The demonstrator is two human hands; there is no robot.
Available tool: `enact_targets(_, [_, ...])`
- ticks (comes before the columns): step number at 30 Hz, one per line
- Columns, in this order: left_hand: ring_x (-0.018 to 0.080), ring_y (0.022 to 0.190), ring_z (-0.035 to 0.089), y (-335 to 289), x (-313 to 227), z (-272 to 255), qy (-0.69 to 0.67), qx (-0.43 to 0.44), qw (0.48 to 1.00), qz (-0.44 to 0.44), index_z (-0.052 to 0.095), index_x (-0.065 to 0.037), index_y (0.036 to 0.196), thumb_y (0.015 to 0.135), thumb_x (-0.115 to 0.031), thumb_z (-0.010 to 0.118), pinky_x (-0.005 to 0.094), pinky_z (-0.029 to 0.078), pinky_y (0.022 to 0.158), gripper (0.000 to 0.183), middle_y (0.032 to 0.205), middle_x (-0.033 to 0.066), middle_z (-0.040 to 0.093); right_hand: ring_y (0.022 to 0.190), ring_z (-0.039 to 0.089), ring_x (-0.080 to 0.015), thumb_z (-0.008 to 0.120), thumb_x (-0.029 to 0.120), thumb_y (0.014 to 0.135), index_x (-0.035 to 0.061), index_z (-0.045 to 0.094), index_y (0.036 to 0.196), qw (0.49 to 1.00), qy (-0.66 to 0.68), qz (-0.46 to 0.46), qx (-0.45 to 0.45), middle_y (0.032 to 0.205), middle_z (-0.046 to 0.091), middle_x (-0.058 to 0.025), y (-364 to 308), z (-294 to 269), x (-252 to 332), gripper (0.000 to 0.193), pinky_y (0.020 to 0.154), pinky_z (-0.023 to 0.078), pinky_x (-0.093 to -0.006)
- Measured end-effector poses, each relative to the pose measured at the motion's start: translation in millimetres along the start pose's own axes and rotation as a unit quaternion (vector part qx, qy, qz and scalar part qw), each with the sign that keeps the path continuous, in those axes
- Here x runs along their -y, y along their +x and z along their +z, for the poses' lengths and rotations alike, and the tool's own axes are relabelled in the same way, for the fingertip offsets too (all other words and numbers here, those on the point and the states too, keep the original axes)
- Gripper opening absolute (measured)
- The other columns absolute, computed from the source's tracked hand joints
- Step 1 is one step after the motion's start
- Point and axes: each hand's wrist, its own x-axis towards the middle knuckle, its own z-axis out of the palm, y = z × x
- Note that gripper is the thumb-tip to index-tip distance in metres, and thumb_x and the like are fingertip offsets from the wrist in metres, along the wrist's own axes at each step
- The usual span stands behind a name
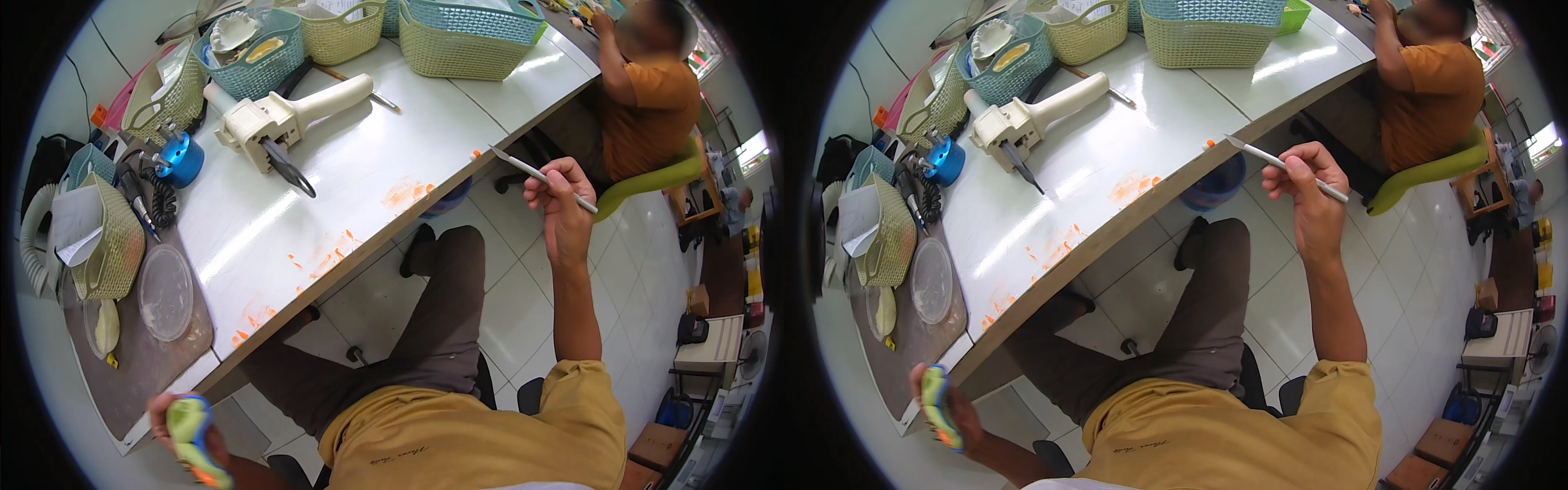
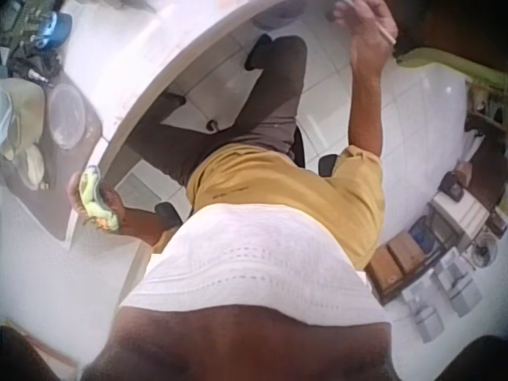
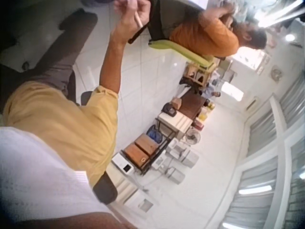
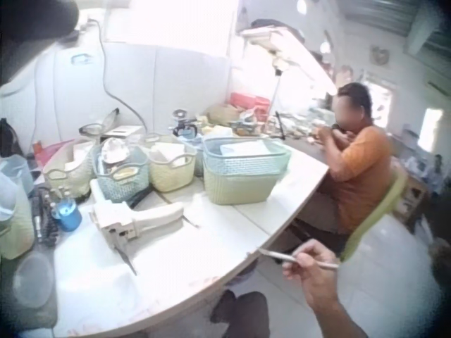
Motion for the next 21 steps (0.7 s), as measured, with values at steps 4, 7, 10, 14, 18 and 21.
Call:
enact_targets(4, [0.0264, 0.073, 0.070, -0.9, -26.9, 105.4, -0.219, 0.012, 0.939, -0.265, 0.055, 0.000, 0.098, 0.074, -0.012, 0.082, 0.0351, 0.059, 0.066, 0.038, 0.083, 0.0228, 0.069, 0.070, 0.066, -0.0160, 0.059, 0.014, 0.092, -0.0018, 0.060, 0.096, 1.000, -0.012, -0.001, 0.024, 0.081, 0.067, -0.0126, 4.6, -3.1, -6.4, 0.016, 0.064, 0.053, -0.0254])
enact_targets(7, [0.0300, 0.088, 0.070, -12.0, -6.4, 130.0, -0.351, 0.124, 0.872, -0.317, 0.056, 0.002, 0.100, 0.056, -0.018, 0.092, 0.0390, 0.059, 0.079, 0.060, 0.095, 0.0259, 0.068, 0.072, 0.067, -0.0163, 0.059, 0.013, 0.092, -0.0025, 0.060, 0.096, 0.999, -0.015, 0.014, 0.037, 0.082, 0.068, -0.0136, 8.4, -11.4, -8.1, 0.016, 0.066, 0.054, -0.0257])
enact_targets(10, [0.0315, 0.098, 0.068, -26.4, 15.8, 141.0, -0.391, 0.211, 0.827, -0.345, 0.060, 0.006, 0.110, 0.047, -0.024, 0.094, 0.0419, 0.056, 0.088, 0.077, 0.106, 0.0270, 0.067, 0.071, 0.067, -0.0166, 0.059, 0.013, 0.092, -0.0031, 0.060, 0.095, 0.998, -0.007, 0.029, 0.055, 0.082, 0.068, -0.0145, 12.8, -10.6, -9.2, 0.016, 0.066, 0.055, -0.0261])
enact_targets(14, [0.0292, 0.100, 0.068, -44.9, 31.6, 153.9, -0.386, 0.248, 0.797, -0.392, 0.061, 0.002, 0.111, 0.048, -0.029, 0.093, 0.0407, 0.056, 0.088, 0.077, 0.106, 0.0212, 0.068, 0.070, 0.068, -0.0170, 0.060, 0.012, 0.091, -0.0033, 0.061, 0.093, 0.996, 0.013, 0.042, 0.077, 0.081, 0.069, -0.0154, 13.4, -9.3, -11.3, 0.016, 0.066, 0.056, -0.0267])
enact_targets(18, [0.0289, 0.100, 0.067, -47.6, 41.3, 165.0, -0.402, 0.293, 0.774, -0.392, 0.060, 0.002, 0.111, 0.050, -0.026, 0.094, 0.0398, 0.055, 0.090, 0.075, 0.108, 0.0218, 0.067, 0.070, 0.068, -0.0172, 0.059, 0.012, 0.092, -0.0029, 0.061, 0.092, 0.993, 0.029, 0.054, 0.097, 0.081, 0.069, -0.0157, 11.6, -8.7, -12.8, 0.015, 0.066, 0.056, -0.0272])
enact_targets(21, [0.0284, 0.104, 0.065, -39.8, 40.4, 174.6, -0.428, 0.311, 0.751, -0.394, 0.057, 0.002, 0.112, 0.051, -0.020, 0.094, 0.0399, 0.053, 0.093, 0.074, 0.109, 0.0218, 0.066, 0.070, 0.068, -0.0173, 0.059, 0.012, 0.092, -0.0025, 0.060, 0.091, 0.991, 0.049, 0.078, 0.100, 0.081, 0.068, -0.0154, 12.0, -6.2, -9.3, 0.015, 0.066, 0.057, -0.0274])
